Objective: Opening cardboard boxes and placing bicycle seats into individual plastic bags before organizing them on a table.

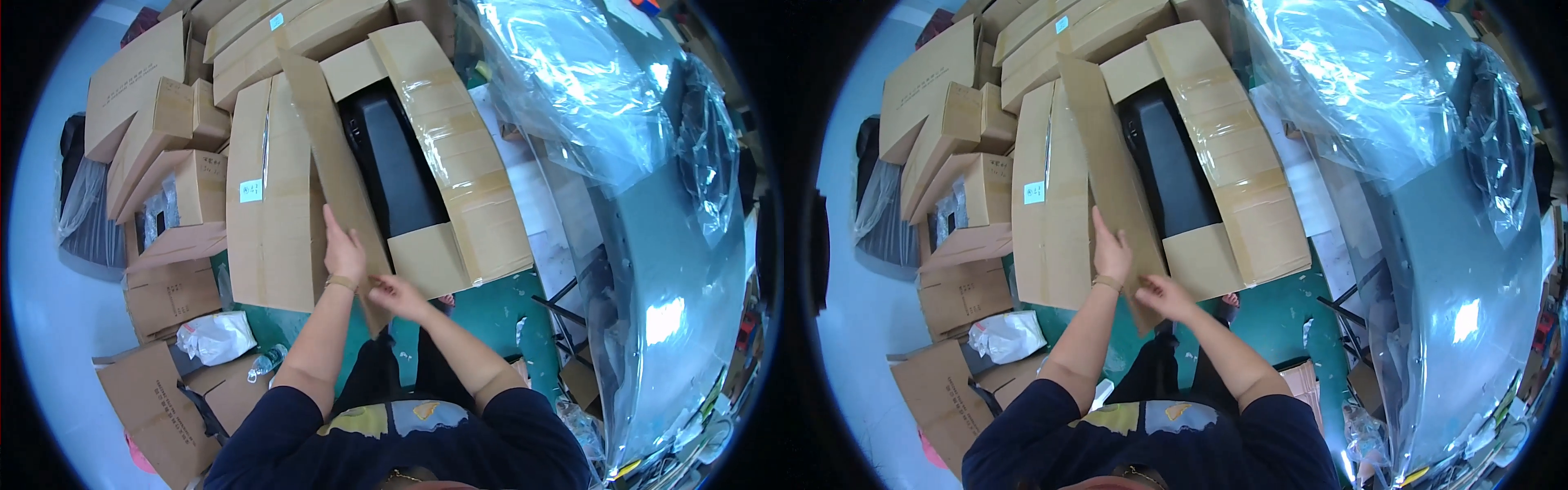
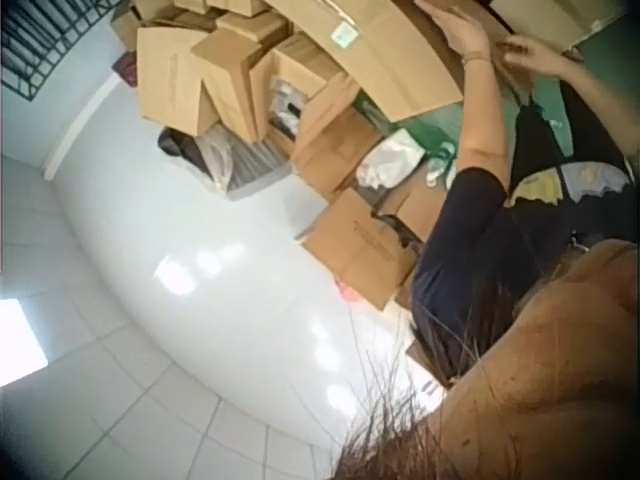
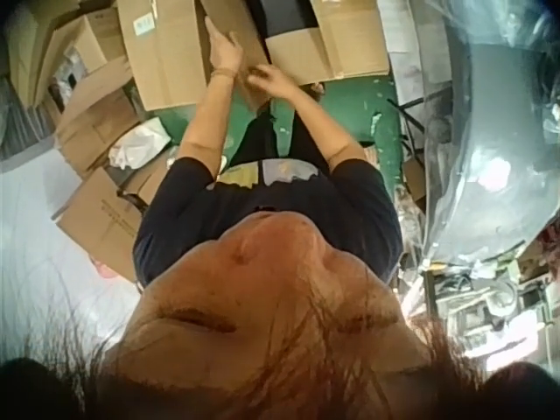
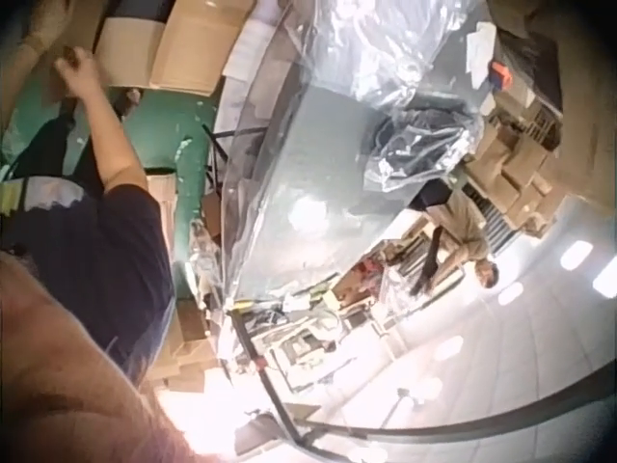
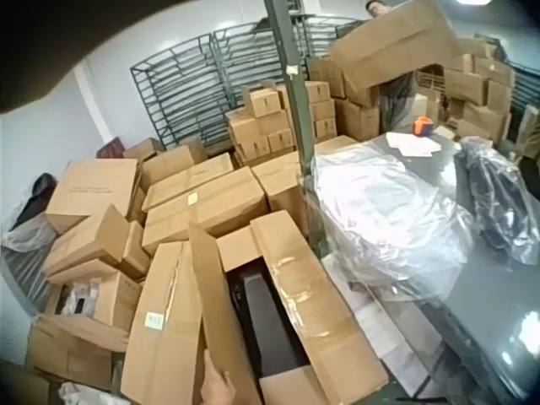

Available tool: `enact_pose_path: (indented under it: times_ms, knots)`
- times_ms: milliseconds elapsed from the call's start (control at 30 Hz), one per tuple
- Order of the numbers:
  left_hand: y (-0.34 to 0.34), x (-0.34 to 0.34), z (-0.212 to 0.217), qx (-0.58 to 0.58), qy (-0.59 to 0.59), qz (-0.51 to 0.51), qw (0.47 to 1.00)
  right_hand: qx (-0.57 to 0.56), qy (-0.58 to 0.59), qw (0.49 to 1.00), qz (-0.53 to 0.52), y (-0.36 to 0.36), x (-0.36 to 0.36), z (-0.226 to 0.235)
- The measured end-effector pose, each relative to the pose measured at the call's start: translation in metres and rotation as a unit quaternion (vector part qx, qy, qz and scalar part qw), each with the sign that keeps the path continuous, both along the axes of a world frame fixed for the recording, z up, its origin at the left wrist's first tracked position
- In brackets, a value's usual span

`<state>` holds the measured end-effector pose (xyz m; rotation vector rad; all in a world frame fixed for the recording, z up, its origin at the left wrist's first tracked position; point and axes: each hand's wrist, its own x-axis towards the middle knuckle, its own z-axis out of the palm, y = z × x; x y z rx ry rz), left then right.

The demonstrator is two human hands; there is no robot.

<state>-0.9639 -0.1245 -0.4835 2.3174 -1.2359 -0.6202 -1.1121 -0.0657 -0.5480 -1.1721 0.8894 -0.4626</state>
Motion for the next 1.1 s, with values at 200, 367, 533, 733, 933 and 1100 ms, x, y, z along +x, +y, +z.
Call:
enact_pose_path:
  times_ms: [200, 367, 533, 733, 933, 1100]
  knots:
    - [0.062, 0.087, -0.049, 0.256, 0.006, 0.102, 0.961, 0.36, -0.201, 0.801, -0.434, -0.047, -0.075, -0.076]
    - [0.078, 0.116, -0.099, 0.12, -0.392, -0.286, 0.866, -0.082, 0.109, 0.871, -0.473, -0.092, -0.141, 0.001]
    - [0.028, 0.077, -0.121, 0.167, -0.165, -0.304, 0.923, 0.039, 0.136, 0.816, -0.56, -0.167, -0.205, -0.017]
    - [-0.003, 0.091, -0.079, 0.24, -0.076, -0.338, 0.907, -0.041, 0.465, 0.818, -0.335, -0.192, -0.141, -0.104]
    - [0.002, 0.097, -0.08, 0.229, -0.109, -0.368, 0.895, 0.189, 0.167, 0.897, -0.362, -0.217, -0.134, -0.072]
    - [-0.02, 0.075, -0.068, 0.24, -0.109, -0.335, 0.905, 0.141, 0.205, 0.912, -0.326, -0.223, -0.134, -0.03]
